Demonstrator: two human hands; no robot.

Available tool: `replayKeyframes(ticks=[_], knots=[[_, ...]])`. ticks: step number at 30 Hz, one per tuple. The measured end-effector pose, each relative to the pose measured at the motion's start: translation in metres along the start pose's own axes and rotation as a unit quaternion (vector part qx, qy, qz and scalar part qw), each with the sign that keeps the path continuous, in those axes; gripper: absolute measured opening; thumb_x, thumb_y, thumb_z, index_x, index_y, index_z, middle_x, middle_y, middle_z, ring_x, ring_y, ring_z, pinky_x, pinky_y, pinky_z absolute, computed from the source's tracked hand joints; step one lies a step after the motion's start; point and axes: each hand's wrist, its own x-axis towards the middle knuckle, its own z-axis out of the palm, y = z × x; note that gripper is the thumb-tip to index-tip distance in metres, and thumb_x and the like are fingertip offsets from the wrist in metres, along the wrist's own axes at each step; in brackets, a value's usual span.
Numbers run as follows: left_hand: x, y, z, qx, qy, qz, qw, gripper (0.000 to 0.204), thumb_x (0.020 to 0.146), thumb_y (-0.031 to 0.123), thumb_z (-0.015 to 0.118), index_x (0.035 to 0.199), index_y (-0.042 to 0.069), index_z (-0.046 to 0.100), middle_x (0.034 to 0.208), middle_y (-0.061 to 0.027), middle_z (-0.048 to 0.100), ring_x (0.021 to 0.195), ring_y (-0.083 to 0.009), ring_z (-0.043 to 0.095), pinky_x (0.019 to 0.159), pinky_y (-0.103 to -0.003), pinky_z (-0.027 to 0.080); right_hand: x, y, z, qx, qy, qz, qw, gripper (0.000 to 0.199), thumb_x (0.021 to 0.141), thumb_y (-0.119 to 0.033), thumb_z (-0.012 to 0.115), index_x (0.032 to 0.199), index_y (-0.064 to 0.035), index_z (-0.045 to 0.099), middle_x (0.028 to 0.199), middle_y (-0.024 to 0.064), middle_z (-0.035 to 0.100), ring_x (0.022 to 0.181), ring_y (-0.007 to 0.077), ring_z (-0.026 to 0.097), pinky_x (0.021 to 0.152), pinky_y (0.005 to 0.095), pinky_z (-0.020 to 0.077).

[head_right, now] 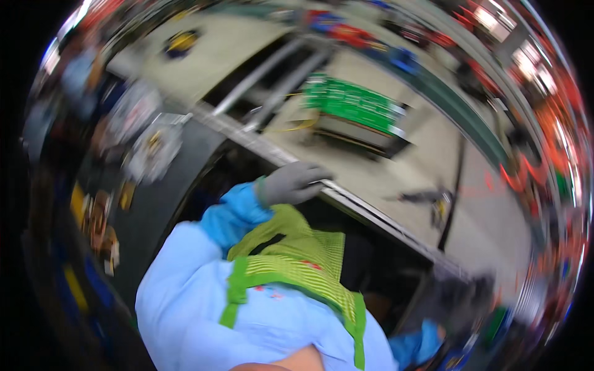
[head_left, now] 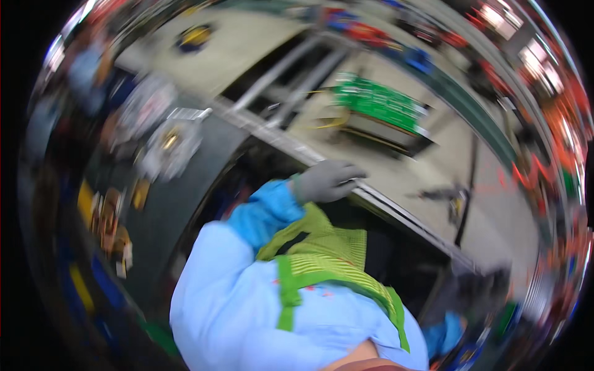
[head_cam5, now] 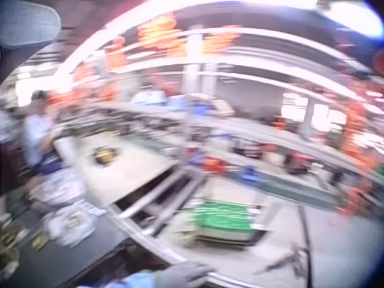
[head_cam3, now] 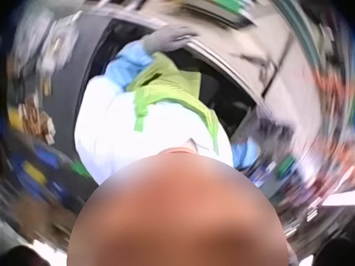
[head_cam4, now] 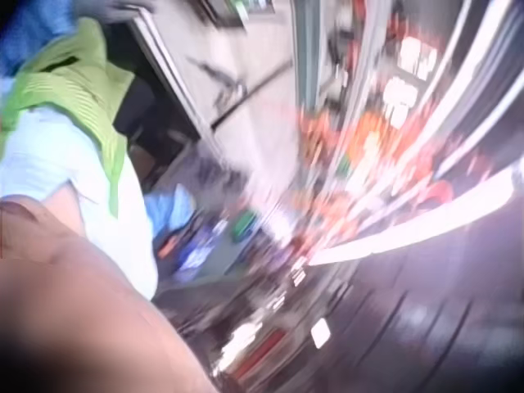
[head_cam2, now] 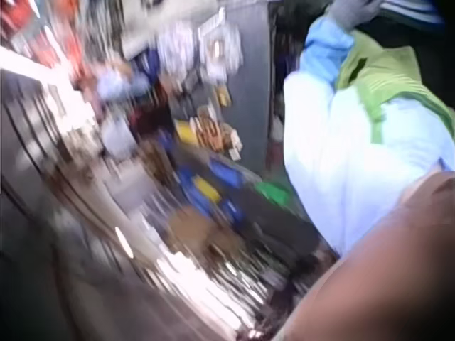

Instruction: The person assembles electronic components on a workbench, using a power drill to secure parts onto a green circuit board. They handle various wires, metal brackets, and small hardware items, organizing them on the table and attaching them to the board.

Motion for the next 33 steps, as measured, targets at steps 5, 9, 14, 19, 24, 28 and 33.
replayKeyframes(ticks=[5, 9, 14, 19, 24, 28, 33], knots=[[-0.064, -0.013, -0.079, 0.224, 0.284, -0.145, 0.921, 0.031, 0.086, 0.026, 0.059, 0.111, 0.008, 0.062, 0.104, -0.0158, 0.063, 0.095, -0.033, 0.061, 0.081, -0.042, 0.05, -0.009, 0.17, -0.038, -0.305, 0.03, -0.201, 0.93, 0.073, 0.079, -0.05, 0.06, 0.13, -0.0004, 0.046, 0.123, 0.0208, 0.051, 0.115, 0.0345, 0.048, 0.099, 0.0443, 0.0374], [-0.175, 0.028, -0.19, 0.372, 0.383, -0.362, 0.764, 0.036, 0.086, 0.026, 0.06, 0.116, 0.007, 0.06, 0.109, -0.0215, 0.061, 0.101, -0.0337, 0.06, 0.088, -0.041, 0.048, 0.008, 0.207, -0.027, -0.391, 0.021, -0.206, 0.897, 0.08, 0.079, -0.064, 0.056, 0.126, 0.0006, 0.051, 0.123, 0.0236, 0.052, 0.115, 0.0393, 0.048, 0.1, 0.0485, 0.037], [-0.411, 0.045, -0.301, 0.495, 0.228, -0.694, 0.47, 0.057, 0.081, 0.03, 0.06, 0.132, 0.01, 0.045, 0.119, -0.0191, 0.056, 0.11, -0.0348, 0.055, 0.093, -0.041, 0.045, 0.04, 0.011, 0.051, -0.279, 0.05, -0.179, 0.942, 0.063, 0.082, -0.054, 0.061, 0.114, 0.0002, 0.059, 0.112, 0.0228, 0.058, 0.105, 0.0385, 0.054, 0.093, 0.0484, 0.043], [-0.453, 0.07, -0.339, 0.381, 0.125, -0.784, 0.473, 0.065, 0.08, 0.033, 0.062, 0.137, 0.011, 0.04, 0.128, -0.0189, 0.052, 0.116, -0.0343, 0.053, 0.097, -0.041, 0.044, 0.1, -0.072, 0.122, -0.212, -0.037, -0.243, 0.946, 0.045, 0.092, -0.03, 0.058, 0.127, -0.0022, 0.053, 0.126, 0.0158, 0.056, 0.116, 0.0262, 0.053, 0.097, 0.0342, 0.0408], [-0.521, 0.035, -0.357, 0.303, 0.003, -0.729, 0.614, 0.066, 0.079, 0.026, 0.06, 0.139, 0.013, 0.035, 0.137, -0.0157, 0.045, 0.125, -0.0311, 0.047, 0.103, -0.039, 0.04, 0.103, -0.192, 0.192, -0.063, -0.121, -0.288, 0.948, 0.042, 0.092, -0.027, 0.059, 0.124, 0.0002, 0.055, 0.122, 0.0166, 0.056, 0.116, 0.0308, 0.051, 0.097, 0.041, 0.039], [-0.417, 0.053, -0.355, 0.305, -0.074, -0.843, 0.436, 0.063, 0.082, 0.023, 0.06, 0.139, 0.015, 0.034, 0.139, -0.0145, 0.044, 0.127, -0.0312, 0.045, 0.104, -0.042, 0.039, 0.094, -0.223, 0.212, -0.05, -0.144, -0.319, 0.935, 0.04, 0.092, -0.023, 0.059, 0.124, -0.0007, 0.054, 0.126, 0.0171, 0.053, 0.118, 0.0297, 0.05, 0.097, 0.0403, 0.0394], [-0.401, 0.056, -0.366, 0.271, -0.113, -0.853, 0.432, 0.082, 0.066, 0.03, 0.076, 0.136, 0.01, 0.038, 0.132, -0.0186, 0.05, 0.119, -0.035, 0.051, 0.096, -0.043, 0.044, 0.077, -0.252, 0.225, -0.014, -0.194, -0.289, 0.937, 0.039, 0.091, -0.021, 0.059, 0.125, -0.0019, 0.054, 0.126, 0.0166, 0.053, 0.118, 0.0298, 0.05, 0.096, 0.0397, 0.0404]])
